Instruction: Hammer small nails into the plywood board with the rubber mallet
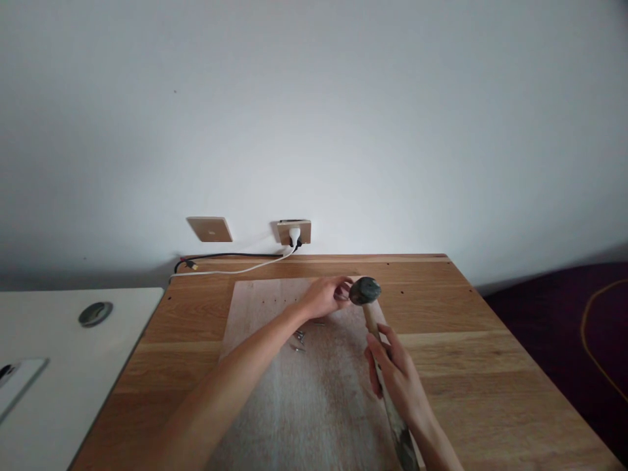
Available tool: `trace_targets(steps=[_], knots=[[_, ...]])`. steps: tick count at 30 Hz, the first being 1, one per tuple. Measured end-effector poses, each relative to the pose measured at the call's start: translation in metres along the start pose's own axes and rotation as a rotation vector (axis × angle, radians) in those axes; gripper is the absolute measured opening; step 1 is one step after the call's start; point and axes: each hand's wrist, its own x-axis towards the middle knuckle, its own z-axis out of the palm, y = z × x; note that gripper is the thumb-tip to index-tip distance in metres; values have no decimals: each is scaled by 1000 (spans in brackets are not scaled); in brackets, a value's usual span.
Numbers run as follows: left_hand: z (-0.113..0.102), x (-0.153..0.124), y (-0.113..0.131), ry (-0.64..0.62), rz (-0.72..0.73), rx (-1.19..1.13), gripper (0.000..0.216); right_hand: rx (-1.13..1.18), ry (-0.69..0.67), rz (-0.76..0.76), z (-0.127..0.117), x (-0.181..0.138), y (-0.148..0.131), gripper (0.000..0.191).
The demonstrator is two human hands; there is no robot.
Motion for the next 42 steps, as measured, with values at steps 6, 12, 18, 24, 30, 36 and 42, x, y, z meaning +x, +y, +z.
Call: trace_targets(steps=[6, 12, 18, 24, 30, 36, 42], knots=[[-37, -37, 24, -212, 191, 342, 38, -1, 70, 26, -8, -11, 2, 63], [-42, -64, 44, -391, 181, 724, 16, -34, 61, 75, -11, -17, 15, 70], [-37, -46, 31, -254, 172, 377, 21, -77, 34, 38, -11, -18, 18, 64], [-27, -21, 11, 16, 27, 69, 19, -73, 44, 31, -11, -19, 25, 64], [-16, -23, -3, 25, 40, 181, 15, -69, 45, 16, -12, -17, 31, 59], [-13, -28, -7, 47, 51, 228, 15, -59, 31, 3, -12, -17, 31, 56], [-12, -27, -6, 69, -10, 169, 13, -8, 23, -14, -9, -18, 21, 53]])
